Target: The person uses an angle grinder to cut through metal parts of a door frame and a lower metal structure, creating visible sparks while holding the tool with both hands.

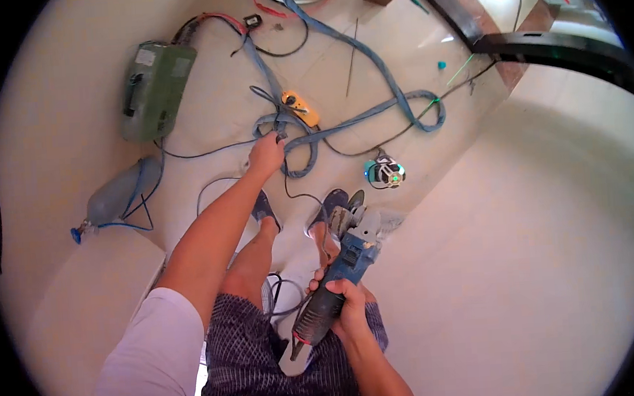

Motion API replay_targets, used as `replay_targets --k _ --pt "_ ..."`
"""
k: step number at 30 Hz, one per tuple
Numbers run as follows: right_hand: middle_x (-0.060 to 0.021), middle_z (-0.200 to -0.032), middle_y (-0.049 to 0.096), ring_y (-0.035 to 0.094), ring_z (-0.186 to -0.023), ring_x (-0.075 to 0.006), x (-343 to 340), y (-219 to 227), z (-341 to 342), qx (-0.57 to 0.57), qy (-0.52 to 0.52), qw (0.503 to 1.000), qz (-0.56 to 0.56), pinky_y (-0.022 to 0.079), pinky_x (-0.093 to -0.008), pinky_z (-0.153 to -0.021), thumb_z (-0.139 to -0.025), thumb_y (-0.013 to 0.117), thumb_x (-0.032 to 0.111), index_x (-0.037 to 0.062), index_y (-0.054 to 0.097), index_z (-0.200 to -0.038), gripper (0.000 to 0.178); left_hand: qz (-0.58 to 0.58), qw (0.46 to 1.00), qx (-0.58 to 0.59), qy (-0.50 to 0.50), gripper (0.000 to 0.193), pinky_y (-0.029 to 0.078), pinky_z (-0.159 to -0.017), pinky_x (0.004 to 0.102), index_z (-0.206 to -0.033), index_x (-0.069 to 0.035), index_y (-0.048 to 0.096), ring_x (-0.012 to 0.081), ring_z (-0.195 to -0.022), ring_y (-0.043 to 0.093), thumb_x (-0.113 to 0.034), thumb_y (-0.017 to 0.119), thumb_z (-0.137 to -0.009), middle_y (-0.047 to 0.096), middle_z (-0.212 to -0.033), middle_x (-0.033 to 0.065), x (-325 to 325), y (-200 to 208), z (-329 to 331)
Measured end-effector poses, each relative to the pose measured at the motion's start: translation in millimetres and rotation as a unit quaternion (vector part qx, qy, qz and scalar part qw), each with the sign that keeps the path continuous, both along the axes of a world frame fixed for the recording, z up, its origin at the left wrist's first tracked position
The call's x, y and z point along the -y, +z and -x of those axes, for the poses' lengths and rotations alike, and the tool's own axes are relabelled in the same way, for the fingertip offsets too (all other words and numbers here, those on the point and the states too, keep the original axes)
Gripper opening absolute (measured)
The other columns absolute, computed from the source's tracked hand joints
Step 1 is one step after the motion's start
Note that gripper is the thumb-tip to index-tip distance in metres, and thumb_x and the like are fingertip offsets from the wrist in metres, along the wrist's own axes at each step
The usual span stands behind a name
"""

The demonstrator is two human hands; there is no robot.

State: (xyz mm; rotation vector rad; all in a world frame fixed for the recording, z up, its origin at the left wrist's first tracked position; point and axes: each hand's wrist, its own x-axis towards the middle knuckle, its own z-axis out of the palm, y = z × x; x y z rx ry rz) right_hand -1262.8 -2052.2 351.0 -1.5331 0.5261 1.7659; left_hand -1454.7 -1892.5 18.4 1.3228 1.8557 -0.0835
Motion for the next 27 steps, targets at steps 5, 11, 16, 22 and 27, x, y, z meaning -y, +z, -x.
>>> replay_targets --k 5,11,16,22,27 --pt "-0.0152 -0.102 0.066 0.071 -0.092 -0.0305 7 -86 -35 -0.017 0.016 1.000 0.003 0.061 -0.0460 -0.088 -0.078 0.067 0.006 0.0045 0.049 -0.127 0.053 -0.061 0.988 -0.077 -0.123 0.035 0.057 -0.094 0.0553 -0.127 -0.006 0.073 0.0425 -0.110 0.073 -0.033 0.065 -0.105 0.078 -0.114 0.0216 -20 -134 -9" --pt "-0.0173 -0.097 0.066 0.070 -0.088 -0.0329 16 -135 -55 -0.022 0.049 0.998 0.030 0.061 -0.0494 -0.085 -0.070 0.071 0.006 0.0032 0.052 -0.129 0.062 -0.133 0.963 -0.107 -0.209 0.035 0.058 -0.086 0.0551 -0.132 -0.008 0.072 0.0402 -0.097 0.073 -0.031 0.063 -0.107 0.076 -0.104 0.0200 -47 -217 -11" --pt "-0.0166 -0.100 0.070 0.073 -0.090 -0.0318 11 -143 -75 -0.058 0.068 0.995 0.034 0.061 -0.0466 -0.087 -0.072 0.072 0.002 -0.0003 0.053 -0.126 0.058 -0.194 0.936 -0.096 -0.279 0.024 0.061 -0.083 0.0503 -0.111 -0.006 0.071 0.0350 -0.097 0.073 -0.026 0.058 -0.110 0.076 -0.103 0.0147 -61 -227 -20" --pt "-0.0150 -0.100 0.073 0.075 -0.092 -0.0281 5 -155 -86 -0.076 0.065 0.995 0.000 0.060 -0.0401 -0.087 -0.075 0.075 0.001 -0.0023 0.057 -0.124 0.052 -0.277 0.875 -0.088 -0.388 0.022 0.062 -0.075 0.0474 -0.118 -0.009 0.074 0.0333 -0.092 0.074 -0.017 0.058 -0.105 0.075 -0.095 0.0131 -80 -234 -15" --pt "-0.0188 -0.103 0.070 0.073 -0.093 -0.0330 4 -158 -90 -0.082 0.081 0.993 -0.002 0.059 -0.0451 -0.091 -0.070 0.074 0.002 0.0015 0.051 -0.129 0.063 -0.259 0.863 -0.076 -0.427 0.024 0.061 -0.073 0.0473 -0.122 -0.012 0.073 0.0323 -0.090 0.074 -0.018 0.060 -0.103 0.075 -0.092 0.0118 -88 -243 -16"
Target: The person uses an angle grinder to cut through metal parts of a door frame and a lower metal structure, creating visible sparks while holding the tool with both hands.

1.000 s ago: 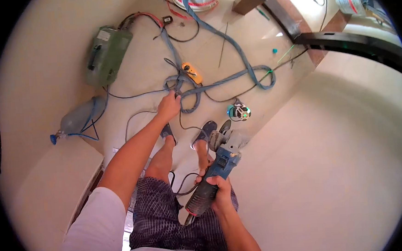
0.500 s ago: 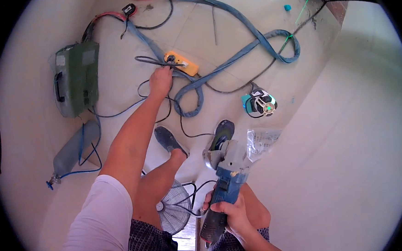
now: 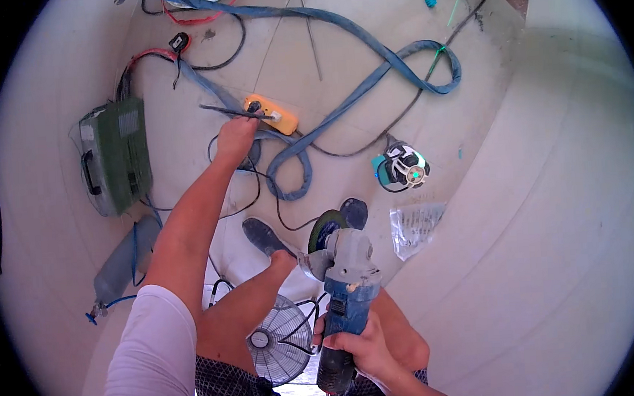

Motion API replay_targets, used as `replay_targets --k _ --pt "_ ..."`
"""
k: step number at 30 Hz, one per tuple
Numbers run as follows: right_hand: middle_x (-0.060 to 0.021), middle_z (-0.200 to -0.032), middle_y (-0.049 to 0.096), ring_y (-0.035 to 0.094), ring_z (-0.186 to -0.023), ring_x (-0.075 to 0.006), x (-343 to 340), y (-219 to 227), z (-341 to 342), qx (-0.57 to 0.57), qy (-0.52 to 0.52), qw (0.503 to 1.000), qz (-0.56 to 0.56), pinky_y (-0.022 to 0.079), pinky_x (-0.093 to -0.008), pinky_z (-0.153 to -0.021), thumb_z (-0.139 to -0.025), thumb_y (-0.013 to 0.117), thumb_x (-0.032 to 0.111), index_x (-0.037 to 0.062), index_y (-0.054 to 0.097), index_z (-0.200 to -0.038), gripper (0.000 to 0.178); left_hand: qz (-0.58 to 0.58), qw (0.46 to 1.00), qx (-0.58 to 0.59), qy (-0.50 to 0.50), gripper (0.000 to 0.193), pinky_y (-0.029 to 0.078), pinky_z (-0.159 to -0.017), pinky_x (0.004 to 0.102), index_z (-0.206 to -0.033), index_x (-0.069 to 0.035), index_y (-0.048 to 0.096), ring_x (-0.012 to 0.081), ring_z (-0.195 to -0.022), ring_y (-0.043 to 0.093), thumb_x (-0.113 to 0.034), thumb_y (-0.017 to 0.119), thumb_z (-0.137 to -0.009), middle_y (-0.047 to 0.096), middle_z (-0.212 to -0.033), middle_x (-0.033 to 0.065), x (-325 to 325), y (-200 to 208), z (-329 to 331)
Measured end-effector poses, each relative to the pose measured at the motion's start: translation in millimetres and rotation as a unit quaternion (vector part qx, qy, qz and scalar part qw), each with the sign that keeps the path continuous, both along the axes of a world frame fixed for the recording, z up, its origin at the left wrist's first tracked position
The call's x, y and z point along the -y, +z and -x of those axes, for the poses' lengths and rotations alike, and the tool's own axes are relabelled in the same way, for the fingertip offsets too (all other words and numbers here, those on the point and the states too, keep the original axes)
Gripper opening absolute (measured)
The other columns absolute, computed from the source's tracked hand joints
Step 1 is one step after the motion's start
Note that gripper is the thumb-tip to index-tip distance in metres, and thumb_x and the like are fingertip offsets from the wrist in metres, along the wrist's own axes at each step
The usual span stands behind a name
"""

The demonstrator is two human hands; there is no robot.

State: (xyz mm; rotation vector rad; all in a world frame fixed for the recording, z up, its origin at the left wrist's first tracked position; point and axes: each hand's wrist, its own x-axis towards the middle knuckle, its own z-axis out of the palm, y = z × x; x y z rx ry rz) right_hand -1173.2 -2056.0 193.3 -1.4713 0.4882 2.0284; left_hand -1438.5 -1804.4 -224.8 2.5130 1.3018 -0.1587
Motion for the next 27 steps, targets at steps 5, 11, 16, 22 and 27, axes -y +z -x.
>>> replay_targets --k 5,11,16,22,27 --pt "-0.0190 -0.103 0.070 0.073 -0.094 -0.0328 -4 0 -4 0.003 -0.012 1.000 0.010 0.059 -0.0450 -0.091 -0.072 0.074 0.000 0.0019 0.051 -0.130 0.062 0.001 1.000 0.027 -0.005 0.021 0.061 -0.073 0.0482 -0.119 -0.013 0.074 0.0331 -0.091 0.074 -0.019 0.059 -0.104 0.074 -0.093 0.0120 -3 5 -6" --pt "-0.0147 -0.103 0.073 0.075 -0.094 -0.0273 -7 -3 -9 -0.001 -0.033 0.999 0.001 0.061 -0.0406 -0.088 -0.078 0.072 -0.003 -0.0035 0.058 -0.123 0.047 0.023 1.000 -0.008 -0.005 0.020 0.061 -0.076 0.0484 -0.112 -0.012 0.075 0.0334 -0.094 0.074 -0.015 0.059 -0.101 0.074 -0.098 0.0121 -24 15 -16" --pt "-0.0145 -0.104 0.074 0.076 -0.095 -0.0266 -10 -8 -18 -0.009 -0.013 1.000 0.000 0.061 -0.0390 -0.088 -0.079 0.072 -0.002 -0.0035 0.059 -0.121 0.044 0.053 0.998 0.024 -0.001 0.016 0.060 -0.083 0.0497 -0.103 -0.011 0.077 0.0349 -0.101 0.072 -0.014 0.062 -0.096 0.074 -0.098 0.0125 -31 13 -9" --pt "-0.0142 -0.103 0.073 0.075 -0.094 -0.0263 -16 -16 -27 -0.001 0.009 1.000 -0.009 0.060 -0.0386 -0.088 -0.080 0.071 -0.005 -0.0031 0.056 -0.122 0.045 0.062 0.998 0.026 -0.017 0.015 0.059 -0.086 0.0489 -0.103 -0.010 0.078 0.0362 -0.105 0.071 -0.015 0.067 -0.097 0.075 -0.104 0.0143 -47 5 -8" --pt "-0.0158 -0.102 0.072 0.074 -0.092 -0.0265 -8 -27 -29 0.008 0.012 1.000 -0.005 0.060 -0.0391 -0.086 -0.080 0.070 -0.004 -0.0035 0.054 -0.124 0.047 0.074 0.997 0.020 -0.026 0.013 0.059 -0.088 0.0491 -0.100 -0.010 0.079 0.0360 -0.107 0.071 -0.014 0.068 -0.095 0.075 -0.106 0.0143 -46 4 -12"
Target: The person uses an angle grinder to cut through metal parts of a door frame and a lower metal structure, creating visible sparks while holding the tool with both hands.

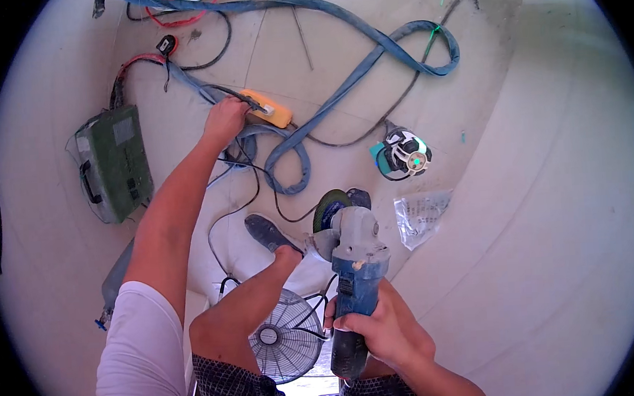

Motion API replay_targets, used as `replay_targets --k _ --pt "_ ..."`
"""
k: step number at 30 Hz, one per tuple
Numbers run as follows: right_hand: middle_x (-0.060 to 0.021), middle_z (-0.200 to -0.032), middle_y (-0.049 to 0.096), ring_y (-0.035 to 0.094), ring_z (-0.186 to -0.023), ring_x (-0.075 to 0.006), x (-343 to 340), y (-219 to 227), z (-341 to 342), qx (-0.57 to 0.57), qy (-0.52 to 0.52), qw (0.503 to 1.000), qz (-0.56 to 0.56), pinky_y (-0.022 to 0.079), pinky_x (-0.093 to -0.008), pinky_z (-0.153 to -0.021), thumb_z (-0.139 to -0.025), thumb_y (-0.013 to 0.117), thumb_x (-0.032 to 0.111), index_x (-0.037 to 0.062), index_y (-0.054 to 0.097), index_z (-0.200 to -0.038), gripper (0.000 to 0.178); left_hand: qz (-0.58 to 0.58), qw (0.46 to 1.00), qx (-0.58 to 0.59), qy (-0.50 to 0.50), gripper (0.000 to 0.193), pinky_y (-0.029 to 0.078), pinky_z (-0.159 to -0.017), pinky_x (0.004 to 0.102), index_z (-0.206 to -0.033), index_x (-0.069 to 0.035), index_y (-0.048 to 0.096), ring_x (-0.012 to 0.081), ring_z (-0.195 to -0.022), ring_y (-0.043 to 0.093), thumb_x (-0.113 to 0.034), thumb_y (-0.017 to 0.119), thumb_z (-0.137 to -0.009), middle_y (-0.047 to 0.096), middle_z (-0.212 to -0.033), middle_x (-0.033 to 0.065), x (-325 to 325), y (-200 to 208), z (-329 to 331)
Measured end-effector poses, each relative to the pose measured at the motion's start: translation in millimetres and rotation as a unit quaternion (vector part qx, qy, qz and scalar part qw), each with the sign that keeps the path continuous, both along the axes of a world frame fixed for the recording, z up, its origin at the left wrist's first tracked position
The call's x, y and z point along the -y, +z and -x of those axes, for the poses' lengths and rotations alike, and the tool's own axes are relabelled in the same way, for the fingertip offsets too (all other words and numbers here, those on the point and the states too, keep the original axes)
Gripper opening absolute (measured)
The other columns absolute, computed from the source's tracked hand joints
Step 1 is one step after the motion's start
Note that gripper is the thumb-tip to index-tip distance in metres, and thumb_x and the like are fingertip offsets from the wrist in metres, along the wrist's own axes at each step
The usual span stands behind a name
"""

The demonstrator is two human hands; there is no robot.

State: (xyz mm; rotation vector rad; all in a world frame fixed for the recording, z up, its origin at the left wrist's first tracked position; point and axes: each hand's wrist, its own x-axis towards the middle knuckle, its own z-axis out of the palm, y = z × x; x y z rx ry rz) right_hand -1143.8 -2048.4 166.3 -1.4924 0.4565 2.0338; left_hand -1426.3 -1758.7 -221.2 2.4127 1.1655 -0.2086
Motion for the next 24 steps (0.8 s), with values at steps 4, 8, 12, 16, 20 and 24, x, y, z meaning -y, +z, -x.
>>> replay_targets --k 4,8,12,16,20,24 --pt "-0.0155 -0.102 0.072 0.074 -0.091 -0.0264 1 -3 0 0.006 -0.008 1.000 -0.001 0.060 -0.0389 -0.085 -0.079 0.070 -0.003 -0.0037 0.055 -0.123 0.047 0.041 0.997 -0.028 0.062 0.013 0.060 -0.089 0.0492 -0.099 -0.009 0.080 0.0356 -0.107 0.072 -0.013 0.070 -0.091 0.076 -0.111 0.0136 -3 2 -2" --pt "-0.0153 -0.101 0.071 0.073 -0.092 -0.0272 -8 -6 -6 0.016 0.019 1.000 0.004 0.059 -0.0402 -0.087 -0.075 0.071 0.002 -0.0017 0.056 -0.121 0.048 0.037 0.996 -0.034 0.067 0.014 0.060 -0.088 0.0500 -0.099 -0.009 0.080 0.0360 -0.106 0.073 -0.015 0.069 -0.094 0.077 -0.114 0.0143 -10 2 -9" --pt "-0.0144 -0.101 0.072 0.074 -0.091 -0.0263 -8 -12 -10 0.001 0.007 1.000 -0.014 0.060 -0.0388 -0.085 -0.077 0.071 -0.001 -0.0028 0.056 -0.122 0.047 -0.018 1.000 -0.010 0.006 0.014 0.060 -0.084 0.0514 -0.097 -0.008 0.079 0.0376 -0.100 0.073 -0.014 0.067 -0.095 0.075 -0.097 0.0170 -1 -6 -9" --pt "-0.0152 -0.100 0.069 0.070 -0.092 -0.0287 -12 -12 -7 0.010 0.007 1.000 0.012 0.058 -0.0421 -0.088 -0.072 0.071 0.007 0.0004 0.056 -0.120 0.050 -0.031 0.999 -0.038 0.007 0.013 0.062 -0.083 0.0491 -0.093 -0.008 0.076 0.0351 -0.102 0.073 -0.009 0.063 -0.090 0.074 -0.098 0.0135 14 -12 -13" --pt "-0.0147 -0.100 0.069 0.071 -0.093 -0.0279 -3 -20 -1 0.004 0.007 1.000 0.020 0.058 -0.0425 -0.089 -0.073 0.072 0.007 -0.0002 0.056 -0.120 0.050 -0.019 0.999 -0.041 -0.002 0.014 0.063 -0.083 0.0475 -0.091 -0.007 0.077 0.0337 -0.102 0.074 -0.010 0.063 -0.092 0.075 -0.102 0.0124 26 -19 -16" --pt "-0.0137 -0.101 0.072 0.073 -0.091 -0.0264 2 -23 5 0.012 -0.018 1.000 0.014 0.059 -0.0394 -0.087 -0.078 0.071 -0.001 -0.0028 0.059 -0.119 0.043 -0.023 0.999 -0.029 -0.017 0.013 0.063 -0.082 0.0464 -0.090 -0.006 0.077 0.0321 -0.101 0.075 -0.008 0.064 -0.089 0.076 -0.101 0.0111 38 -27 -18"
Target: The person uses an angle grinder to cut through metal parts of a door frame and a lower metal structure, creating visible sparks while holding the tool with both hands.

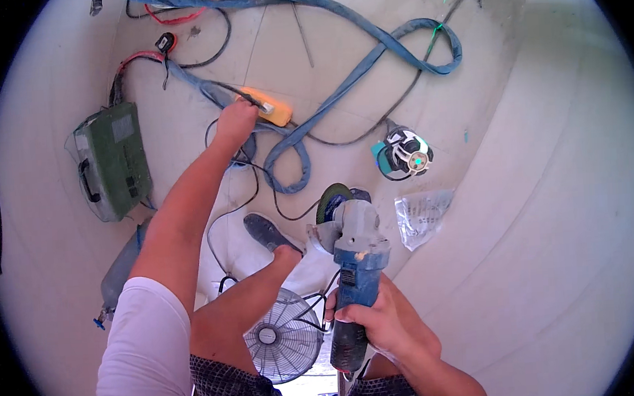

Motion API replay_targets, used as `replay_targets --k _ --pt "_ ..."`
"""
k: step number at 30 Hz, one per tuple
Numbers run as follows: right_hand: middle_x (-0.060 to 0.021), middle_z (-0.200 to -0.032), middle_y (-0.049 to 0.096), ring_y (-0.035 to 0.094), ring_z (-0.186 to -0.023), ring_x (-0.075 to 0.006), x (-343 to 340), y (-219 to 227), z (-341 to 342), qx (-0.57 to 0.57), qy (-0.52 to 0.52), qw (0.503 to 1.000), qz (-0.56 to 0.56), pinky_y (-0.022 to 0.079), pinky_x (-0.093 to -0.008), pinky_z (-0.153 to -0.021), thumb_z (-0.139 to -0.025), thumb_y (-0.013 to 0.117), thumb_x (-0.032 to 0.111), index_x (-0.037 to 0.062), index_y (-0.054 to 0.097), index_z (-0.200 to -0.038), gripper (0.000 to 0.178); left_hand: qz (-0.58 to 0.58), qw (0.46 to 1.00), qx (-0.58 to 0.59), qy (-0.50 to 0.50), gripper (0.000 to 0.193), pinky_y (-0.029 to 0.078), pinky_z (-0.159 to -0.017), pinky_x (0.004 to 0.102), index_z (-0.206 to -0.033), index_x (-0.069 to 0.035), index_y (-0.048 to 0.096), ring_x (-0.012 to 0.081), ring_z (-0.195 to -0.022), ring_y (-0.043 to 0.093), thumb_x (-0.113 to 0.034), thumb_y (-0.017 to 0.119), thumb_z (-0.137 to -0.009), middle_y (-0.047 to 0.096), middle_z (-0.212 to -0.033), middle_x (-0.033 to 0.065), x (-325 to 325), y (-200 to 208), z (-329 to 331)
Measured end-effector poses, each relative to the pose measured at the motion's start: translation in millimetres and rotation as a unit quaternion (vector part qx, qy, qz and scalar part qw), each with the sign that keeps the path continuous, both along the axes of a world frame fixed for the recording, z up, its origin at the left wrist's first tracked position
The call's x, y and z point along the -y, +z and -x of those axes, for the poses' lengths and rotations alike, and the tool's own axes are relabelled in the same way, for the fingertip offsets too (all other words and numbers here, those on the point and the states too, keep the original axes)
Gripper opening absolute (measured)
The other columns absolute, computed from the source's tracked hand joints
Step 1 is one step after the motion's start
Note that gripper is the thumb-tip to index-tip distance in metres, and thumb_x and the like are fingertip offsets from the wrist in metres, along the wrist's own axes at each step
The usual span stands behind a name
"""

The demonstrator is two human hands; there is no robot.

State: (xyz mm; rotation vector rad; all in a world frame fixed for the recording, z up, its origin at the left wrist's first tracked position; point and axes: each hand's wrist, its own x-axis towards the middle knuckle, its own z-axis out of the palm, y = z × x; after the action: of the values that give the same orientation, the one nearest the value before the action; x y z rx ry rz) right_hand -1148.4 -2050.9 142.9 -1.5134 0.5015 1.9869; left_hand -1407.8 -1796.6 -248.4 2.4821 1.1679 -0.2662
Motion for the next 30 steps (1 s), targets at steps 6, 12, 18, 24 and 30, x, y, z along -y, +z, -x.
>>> replay_targets --k 6,12,18,24,30 --pt "-0.0122 -0.101 0.073 0.075 -0.093 -0.0246 -12 8 -17 -0.022 -0.021 0.999 -0.019 0.060 -0.0386 -0.089 -0.082 0.072 -0.002 -0.0042 0.067 -0.107 0.025 0.000 0.999 -0.032 0.014 0.013 0.063 -0.084 0.0466 -0.089 -0.006 0.078 0.0313 -0.108 0.074 -0.008 0.064 -0.089 0.076 -0.102 0.0127 -21 2 -18" --pt "-0.0152 -0.103 0.075 0.076 -0.094 -0.0263 17 5 11 -0.092 -0.106 0.987 -0.077 0.062 -0.0405 -0.091 -0.088 0.069 0.001 -0.0050 0.065 -0.112 0.025 -0.036 0.997 -0.017 0.070 0.037 0.044 -0.116 0.0573 -0.132 -0.003 0.069 0.0431 -0.144 0.052 -0.010 0.064 -0.096 0.065 -0.139 0.0209 -2 64 6" --pt "-0.0189 -0.112 0.076 0.077 -0.101 -0.0303 14 77 11 -0.128 -0.188 0.969 -0.094 0.063 -0.0441 -0.098 -0.092 0.065 0.004 -0.0038 0.064 -0.113 0.023 0.226 0.936 0.125 0.241 0.045 0.048 -0.101 0.0514 -0.143 0.004 0.061 0.0442 -0.117 0.062 -0.020 0.064 -0.104 0.066 -0.129 0.0308 144 230 -35" --pt "-0.0270 -0.148 0.064 0.066 -0.137 -0.0358 4 179 42 -0.133 -0.156 0.975 -0.080 0.051 -0.0435 -0.119 -0.092 0.065 0.008 -0.0094 0.052 -0.142 0.056 0.729 0.348 0.208 0.552 0.074 0.054 -0.083 0.0388 -0.110 0.001 0.074 0.0211 -0.081 0.067 -0.065 0.041 -0.114 0.070 -0.082 0.0066 217 466 6" --pt "-0.0193 -0.146 0.067 0.068 -0.131 -0.0311 -27 332 41 -0.028 -0.123 0.976 -0.178 0.054 -0.0388 -0.111 -0.089 0.067 0.011 -0.0111 0.060 -0.134 0.050 0.550 0.620 0.306 0.469 0.090 0.053 -0.067 0.0332 -0.115 0.004 0.073 0.0162 -0.060 0.056 -0.076 0.034 -0.110 0.053 -0.062 0.0010 179 640 64"
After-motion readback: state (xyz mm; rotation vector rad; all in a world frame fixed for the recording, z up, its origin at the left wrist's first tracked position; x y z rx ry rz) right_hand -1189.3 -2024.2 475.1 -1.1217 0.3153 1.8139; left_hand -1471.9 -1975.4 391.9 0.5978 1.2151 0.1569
